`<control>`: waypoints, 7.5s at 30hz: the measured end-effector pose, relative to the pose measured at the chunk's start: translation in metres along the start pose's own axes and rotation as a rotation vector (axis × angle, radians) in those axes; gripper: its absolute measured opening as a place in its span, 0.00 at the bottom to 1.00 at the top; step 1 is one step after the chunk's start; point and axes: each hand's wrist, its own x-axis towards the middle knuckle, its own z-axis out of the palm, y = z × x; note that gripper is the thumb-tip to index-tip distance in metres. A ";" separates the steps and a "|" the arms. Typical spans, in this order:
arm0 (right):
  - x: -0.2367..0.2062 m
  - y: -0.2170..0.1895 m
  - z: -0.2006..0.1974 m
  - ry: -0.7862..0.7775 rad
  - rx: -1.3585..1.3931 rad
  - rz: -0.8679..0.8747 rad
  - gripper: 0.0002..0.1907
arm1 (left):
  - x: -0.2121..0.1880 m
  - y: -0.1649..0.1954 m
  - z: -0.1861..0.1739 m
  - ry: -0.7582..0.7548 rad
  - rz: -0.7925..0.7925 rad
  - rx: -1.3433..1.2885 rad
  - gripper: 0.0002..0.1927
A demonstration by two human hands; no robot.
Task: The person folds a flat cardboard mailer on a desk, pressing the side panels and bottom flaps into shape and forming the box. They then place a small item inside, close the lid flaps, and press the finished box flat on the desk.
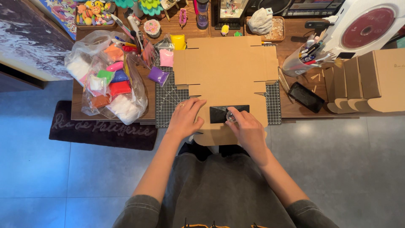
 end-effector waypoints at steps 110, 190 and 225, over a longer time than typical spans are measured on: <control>0.003 0.319 -0.065 0.039 0.517 0.579 0.24 | -0.013 0.046 0.072 0.321 -0.938 -0.219 0.33; -0.008 0.159 0.054 -0.050 0.428 0.418 0.24 | -0.012 -0.047 0.073 0.136 -0.603 -0.647 0.31; -0.017 0.194 0.105 0.089 0.570 0.601 0.23 | -0.013 -0.026 0.098 0.435 -0.514 -0.262 0.24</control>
